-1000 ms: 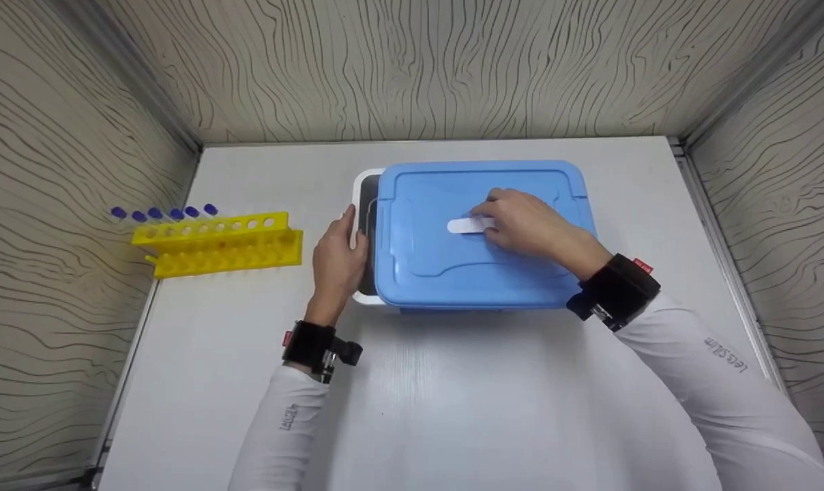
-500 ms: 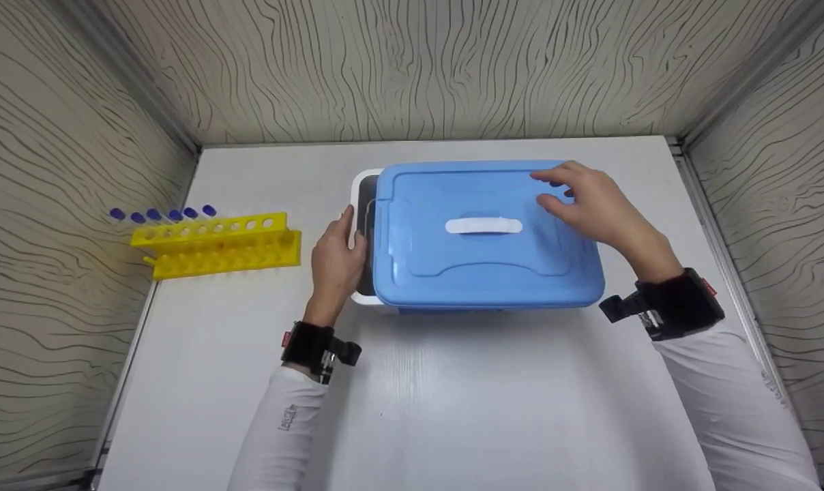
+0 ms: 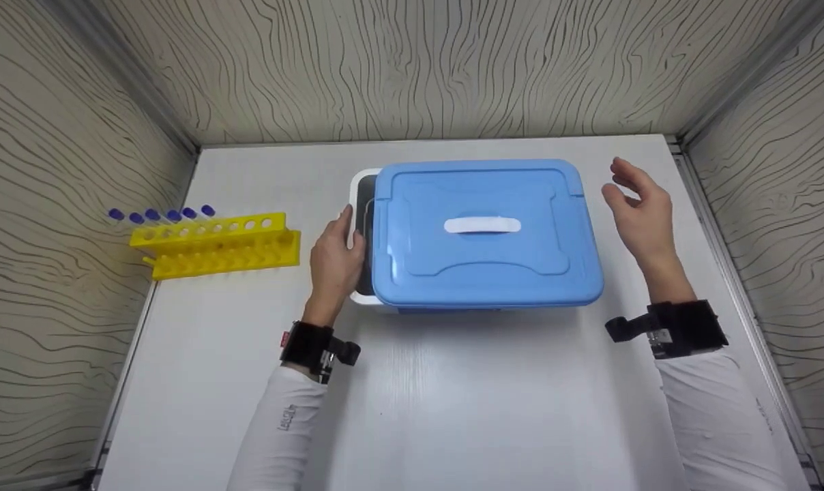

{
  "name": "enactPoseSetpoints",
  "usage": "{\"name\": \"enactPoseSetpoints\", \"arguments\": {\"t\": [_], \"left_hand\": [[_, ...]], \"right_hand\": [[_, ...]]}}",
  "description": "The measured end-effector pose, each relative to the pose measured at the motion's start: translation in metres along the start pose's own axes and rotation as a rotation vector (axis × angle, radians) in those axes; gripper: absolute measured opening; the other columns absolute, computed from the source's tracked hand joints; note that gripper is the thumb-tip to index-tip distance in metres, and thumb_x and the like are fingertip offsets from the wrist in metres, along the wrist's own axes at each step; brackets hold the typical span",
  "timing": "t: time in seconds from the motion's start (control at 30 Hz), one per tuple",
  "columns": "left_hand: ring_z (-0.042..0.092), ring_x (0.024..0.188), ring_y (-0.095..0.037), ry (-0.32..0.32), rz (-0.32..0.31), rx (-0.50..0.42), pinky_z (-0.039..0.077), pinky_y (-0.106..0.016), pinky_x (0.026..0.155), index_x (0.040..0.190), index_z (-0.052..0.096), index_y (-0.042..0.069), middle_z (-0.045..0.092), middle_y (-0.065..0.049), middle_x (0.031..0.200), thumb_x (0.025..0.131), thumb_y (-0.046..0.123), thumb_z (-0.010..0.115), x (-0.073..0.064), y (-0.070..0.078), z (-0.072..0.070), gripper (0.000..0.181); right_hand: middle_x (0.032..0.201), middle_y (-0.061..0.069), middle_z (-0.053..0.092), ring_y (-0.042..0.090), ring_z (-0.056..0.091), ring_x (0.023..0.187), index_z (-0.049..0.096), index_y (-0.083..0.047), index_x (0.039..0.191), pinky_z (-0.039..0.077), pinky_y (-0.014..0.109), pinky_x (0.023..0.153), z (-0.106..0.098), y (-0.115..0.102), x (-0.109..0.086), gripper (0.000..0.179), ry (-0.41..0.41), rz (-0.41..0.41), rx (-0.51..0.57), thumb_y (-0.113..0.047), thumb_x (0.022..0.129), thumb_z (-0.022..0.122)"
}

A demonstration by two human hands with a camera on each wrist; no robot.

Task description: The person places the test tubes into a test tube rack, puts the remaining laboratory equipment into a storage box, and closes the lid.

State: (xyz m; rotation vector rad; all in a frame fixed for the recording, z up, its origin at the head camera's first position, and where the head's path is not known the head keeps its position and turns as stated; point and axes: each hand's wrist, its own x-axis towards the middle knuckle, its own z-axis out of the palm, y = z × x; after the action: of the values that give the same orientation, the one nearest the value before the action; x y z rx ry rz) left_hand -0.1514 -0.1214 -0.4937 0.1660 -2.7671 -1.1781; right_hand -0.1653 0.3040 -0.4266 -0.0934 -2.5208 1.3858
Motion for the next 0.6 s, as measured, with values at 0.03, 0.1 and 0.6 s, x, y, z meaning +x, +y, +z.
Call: {"name": "enactPoseSetpoints", "arguments": {"t": [0.03,0.1,0.6], "left_hand": [[0.064,0.101,-0.027,-0.001,-0.002,-0.001,0.054,-0.042,0.095,0.149,0.045,0.012,0.067,-0.016,0.125,0.098,0.023,0.052,0.0,0.0,0.0,0.053],[0.063,0.099,-0.027,0.001,-0.005,-0.003,0.054,-0.041,0.095,0.149,0.045,0.012,0.067,-0.015,0.124,0.099,0.023,0.052,0.0,0.0,0.0,0.053],[0.054,0.08,-0.023,0.008,0.004,0.002,0.049,-0.033,0.073,0.149,0.046,0.011,0.068,-0.014,0.108,0.098,0.022,0.052,0.0,0.001,0.001,0.052]], "right_hand": [[0.15,0.014,0.051,0.022,0.049,0.136,0.048,-0.009,0.147,0.045,0.032,0.11,0.001,0.005,-0.001,0.049,-0.002,0.03,0.018,-0.022,0.1,0.055],[0.155,0.012,0.044,0.026,0.043,0.143,0.042,-0.01,0.151,0.04,0.041,0.117,0.003,0.013,-0.003,0.053,-0.027,0.1,0.052,-0.025,0.101,0.054],[0.169,0.003,0.006,0.021,0.0,0.157,0.009,-0.018,0.161,0.003,0.042,0.129,0.029,0.038,-0.016,0.073,-0.236,0.444,0.391,-0.048,0.103,0.042]]}}
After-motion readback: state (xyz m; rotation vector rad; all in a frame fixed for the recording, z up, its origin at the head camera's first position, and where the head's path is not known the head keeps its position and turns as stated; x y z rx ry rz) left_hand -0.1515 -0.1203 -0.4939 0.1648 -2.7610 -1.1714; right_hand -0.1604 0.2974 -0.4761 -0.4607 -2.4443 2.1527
